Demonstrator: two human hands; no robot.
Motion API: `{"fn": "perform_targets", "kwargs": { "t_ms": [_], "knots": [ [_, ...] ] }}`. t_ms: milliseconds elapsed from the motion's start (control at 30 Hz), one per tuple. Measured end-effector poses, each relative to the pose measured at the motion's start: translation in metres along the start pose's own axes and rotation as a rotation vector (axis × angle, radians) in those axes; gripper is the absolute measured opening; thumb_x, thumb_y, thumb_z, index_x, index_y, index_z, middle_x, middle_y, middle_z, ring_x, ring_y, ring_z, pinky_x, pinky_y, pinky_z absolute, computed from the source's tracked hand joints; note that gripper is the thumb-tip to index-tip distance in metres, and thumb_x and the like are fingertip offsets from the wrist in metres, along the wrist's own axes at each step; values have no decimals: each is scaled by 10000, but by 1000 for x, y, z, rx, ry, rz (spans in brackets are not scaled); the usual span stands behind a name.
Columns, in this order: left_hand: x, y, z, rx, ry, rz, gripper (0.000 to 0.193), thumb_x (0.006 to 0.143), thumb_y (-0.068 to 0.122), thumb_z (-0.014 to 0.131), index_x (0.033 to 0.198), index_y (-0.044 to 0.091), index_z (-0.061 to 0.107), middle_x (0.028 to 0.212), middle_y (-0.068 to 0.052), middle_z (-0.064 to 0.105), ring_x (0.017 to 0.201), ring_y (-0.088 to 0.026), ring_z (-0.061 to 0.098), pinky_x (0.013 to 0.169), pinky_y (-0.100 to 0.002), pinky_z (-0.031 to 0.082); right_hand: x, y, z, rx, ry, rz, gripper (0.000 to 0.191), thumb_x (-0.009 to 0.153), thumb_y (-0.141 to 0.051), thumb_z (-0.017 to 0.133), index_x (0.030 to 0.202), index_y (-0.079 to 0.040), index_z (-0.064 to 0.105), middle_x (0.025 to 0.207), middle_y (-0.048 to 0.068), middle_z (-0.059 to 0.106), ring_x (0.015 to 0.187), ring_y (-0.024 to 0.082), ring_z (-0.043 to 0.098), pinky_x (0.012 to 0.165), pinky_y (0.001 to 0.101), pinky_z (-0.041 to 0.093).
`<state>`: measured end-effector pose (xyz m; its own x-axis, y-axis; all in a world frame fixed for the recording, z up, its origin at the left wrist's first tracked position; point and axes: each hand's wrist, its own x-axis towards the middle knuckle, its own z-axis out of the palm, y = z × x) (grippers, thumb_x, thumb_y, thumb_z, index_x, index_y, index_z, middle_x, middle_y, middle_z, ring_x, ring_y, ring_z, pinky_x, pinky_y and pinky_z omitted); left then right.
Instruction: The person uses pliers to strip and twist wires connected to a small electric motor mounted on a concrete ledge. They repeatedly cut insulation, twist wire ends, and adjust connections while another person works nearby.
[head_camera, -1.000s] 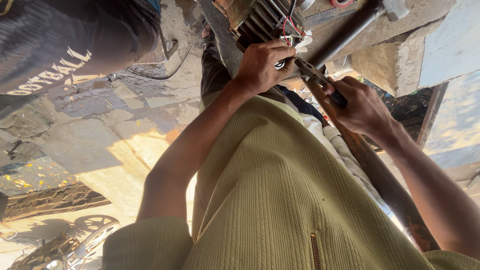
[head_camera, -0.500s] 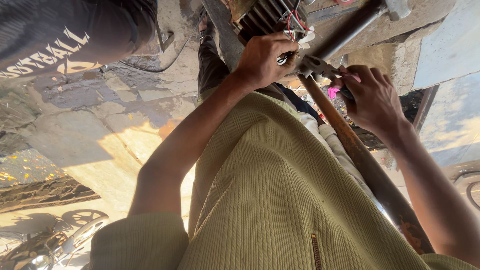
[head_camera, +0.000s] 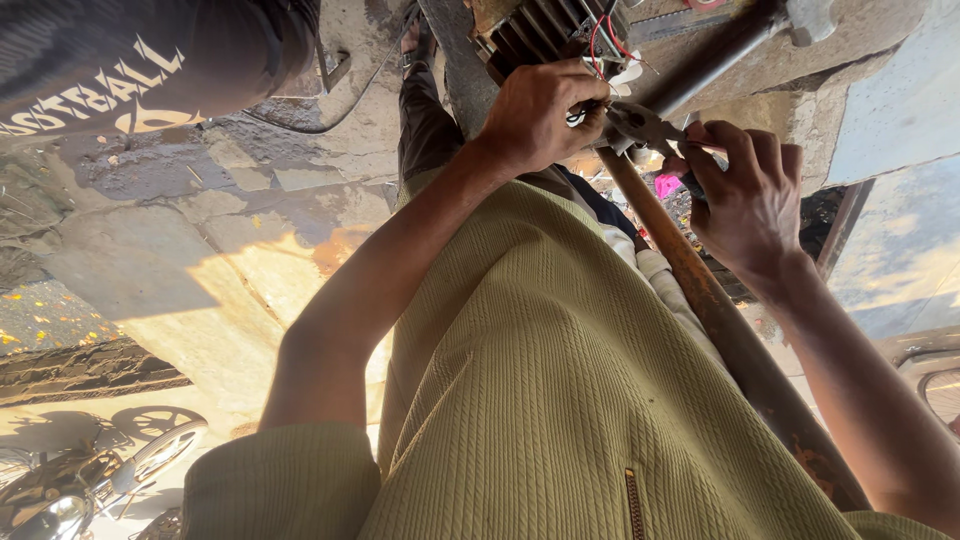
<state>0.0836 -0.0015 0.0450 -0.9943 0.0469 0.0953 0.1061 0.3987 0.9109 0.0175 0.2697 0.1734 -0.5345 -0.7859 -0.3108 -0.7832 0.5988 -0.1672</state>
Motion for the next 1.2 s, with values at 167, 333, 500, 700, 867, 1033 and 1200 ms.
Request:
{"fn": "perform_targets", "kwargs": {
  "t_ms": [167,333,500,700,867,1033,1200],
  "knots": [
    [0,-2,0,-2,-18,-12,175,846,113,823,974,5,773,925,-105,782,682,-153,732,639,-294,617,-4,3,3,-23,11,6,300,944,-65,780,1234,-144,783,1313,5,616,1198,224,548,980,432,423],
    [-2,-7,3,-23,20,21,140,859,105,811,968,25,774,944,-94,787,743,-143,754,691,-279,635,-7,10,24,25,59,-14,127,1096,-55,758,1177,-147,790,1221,7,650,1021,187,564,837,321,491],
    [-3,-10,11,-13,0,-34,159,875,91,810,1007,6,786,939,-118,794,677,-137,741,609,-261,616,-9,10,28,375,-96,79,114,1088,-90,660,1168,-95,741,1172,126,697,771,169,601,575,303,525],
    [-7,-10,13,23,40,14,183,866,111,820,1015,12,782,971,-117,792,737,-145,755,664,-269,631,-8,17,26,1622,-728,600,212,1030,-155,647,1221,-77,698,1074,214,696,732,251,620,615,369,527],
    [-6,-9,11,-15,3,-19,181,863,103,820,1023,25,786,992,-106,794,745,-148,760,684,-277,637,-11,19,20,2400,-808,588,311,1005,-162,636,1305,-84,659,1096,237,688,775,301,638,691,404,544],
    [-4,-7,9,-30,33,5,202,858,114,832,1032,25,781,1010,-104,790,755,-146,761,690,-271,638,-6,13,2,934,-758,674,401,1024,-168,634,1423,-130,640,1133,274,690,770,399,614,717,457,516],
    [-3,-5,7,-28,-1,-14,190,856,101,831,1021,20,782,980,-95,791,730,-141,753,678,-282,633,-5,-3,1,74,-75,32,259,1043,-185,697,1291,-117,726,1447,104,601,1250,292,586,1048,473,488]
  ]
}}
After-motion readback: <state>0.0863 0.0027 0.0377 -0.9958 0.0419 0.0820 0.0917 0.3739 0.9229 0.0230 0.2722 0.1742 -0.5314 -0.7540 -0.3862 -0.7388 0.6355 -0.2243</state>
